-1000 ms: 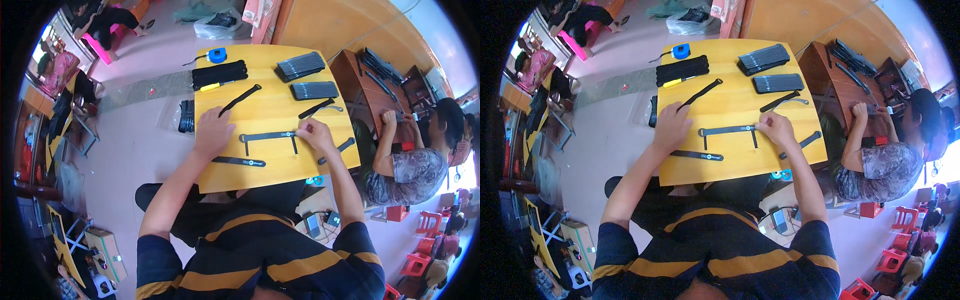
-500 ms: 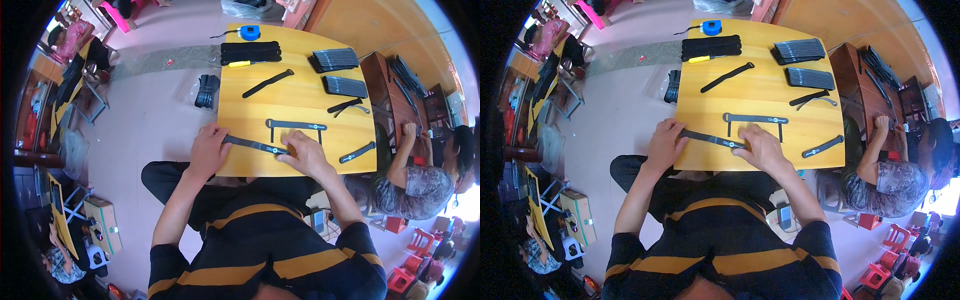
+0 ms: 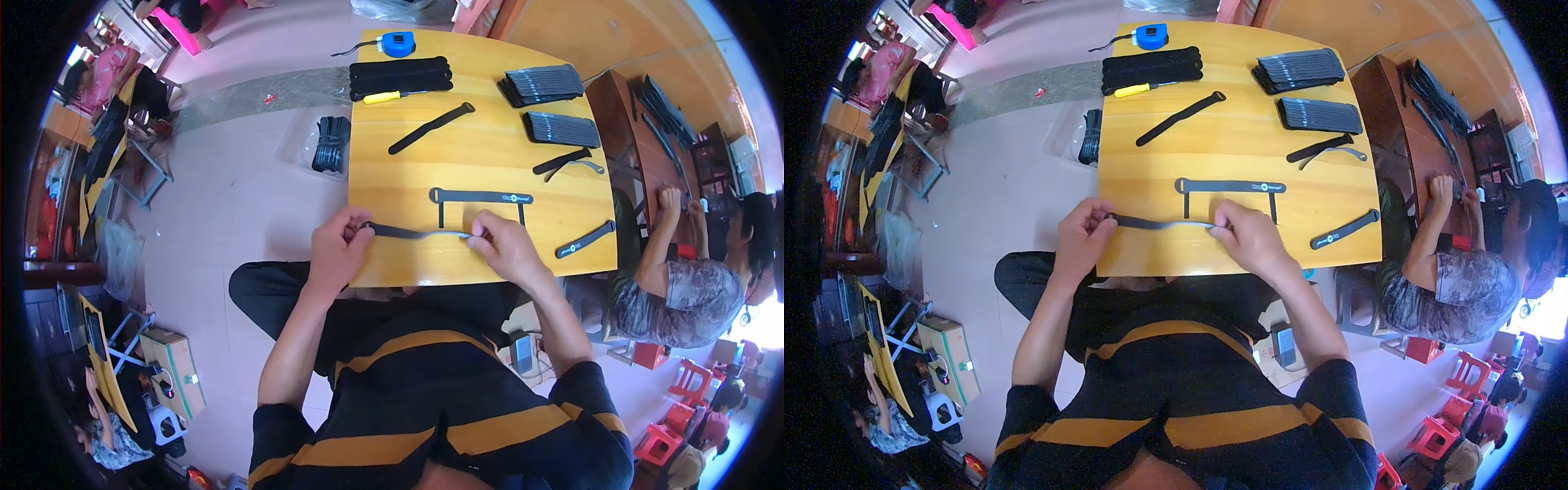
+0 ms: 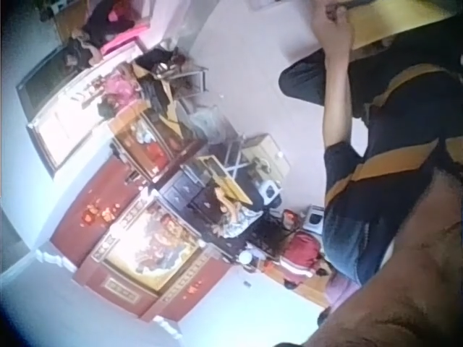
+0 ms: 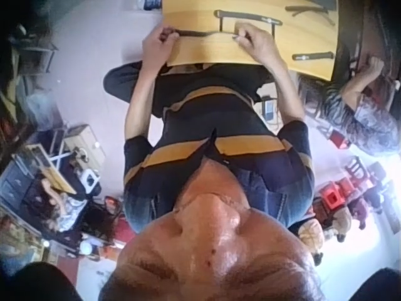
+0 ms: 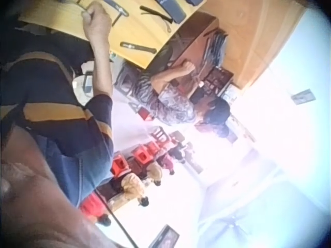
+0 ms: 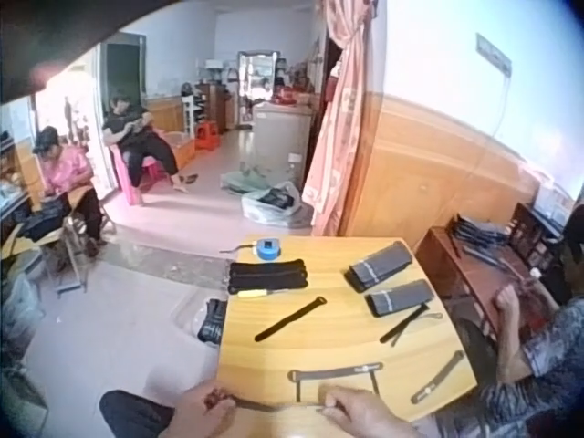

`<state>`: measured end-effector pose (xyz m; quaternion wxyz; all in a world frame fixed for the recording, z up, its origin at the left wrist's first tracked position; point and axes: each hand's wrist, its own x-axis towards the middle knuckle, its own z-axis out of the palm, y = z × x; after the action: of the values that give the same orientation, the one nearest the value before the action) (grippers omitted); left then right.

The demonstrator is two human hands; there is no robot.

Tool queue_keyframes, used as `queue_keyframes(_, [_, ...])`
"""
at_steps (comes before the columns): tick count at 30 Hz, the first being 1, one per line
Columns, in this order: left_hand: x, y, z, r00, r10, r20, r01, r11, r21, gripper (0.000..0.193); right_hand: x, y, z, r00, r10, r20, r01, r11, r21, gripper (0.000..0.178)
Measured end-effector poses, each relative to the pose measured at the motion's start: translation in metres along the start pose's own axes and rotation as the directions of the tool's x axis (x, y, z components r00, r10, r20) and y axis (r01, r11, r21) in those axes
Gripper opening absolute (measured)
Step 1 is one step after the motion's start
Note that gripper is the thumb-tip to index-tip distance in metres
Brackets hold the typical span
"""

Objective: Assembling black straps with plastic components at a workshop table using a hand tool.

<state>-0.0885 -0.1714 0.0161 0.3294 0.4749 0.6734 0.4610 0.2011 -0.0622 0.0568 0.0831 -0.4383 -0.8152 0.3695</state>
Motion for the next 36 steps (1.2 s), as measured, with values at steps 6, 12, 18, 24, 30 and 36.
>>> queue_keyframes(6, [0.009, 0.027, 0.016, 0.978, -0.183, 0.103, 0.201, 0.957, -0.207, 0.01, -0.017, 0.042, -0.018, 0.981, 0.075, -0.18, 0.031, 0.851, 0.524, 0.011])
queue_keyframes(12, [0.022, 0.03, 0.044, 0.953, -0.206, 0.223, 0.261, 0.931, -0.255, 0.009, -0.022, 0.056, -0.035, 0.962, 0.167, -0.215, 0.012, 0.762, 0.648, 0.008])
queue_keyframes(18, [0.032, 0.027, 0.06, 0.925, -0.248, 0.286, 0.31, 0.931, -0.193, 0.011, -0.022, 0.084, -0.033, 0.944, 0.219, -0.245, 0.0, 0.746, 0.666, 0.013])
queue_keyframes(24, [0.042, 0.032, 0.068, 0.921, -0.266, 0.284, 0.3, 0.95, -0.082, 0.013, -0.018, 0.093, -0.035, 0.93, 0.251, -0.268, 0.007, 0.718, 0.696, 0.011])
queue_keyframes(30, [0.049, 0.03, 0.074, 0.955, -0.182, 0.235, 0.172, 0.983, 0.062, 0.014, -0.012, 0.096, -0.041, 0.927, 0.268, -0.263, 0.0, 0.7, 0.714, 0.011])
queue_keyframes(36, [0.054, 0.029, 0.074, 0.961, -0.141, 0.237, 0.097, 0.977, 0.188, 0.016, -0.005, 0.1, -0.045, 0.934, 0.271, -0.232, -0.009, 0.667, 0.745, 0.011])
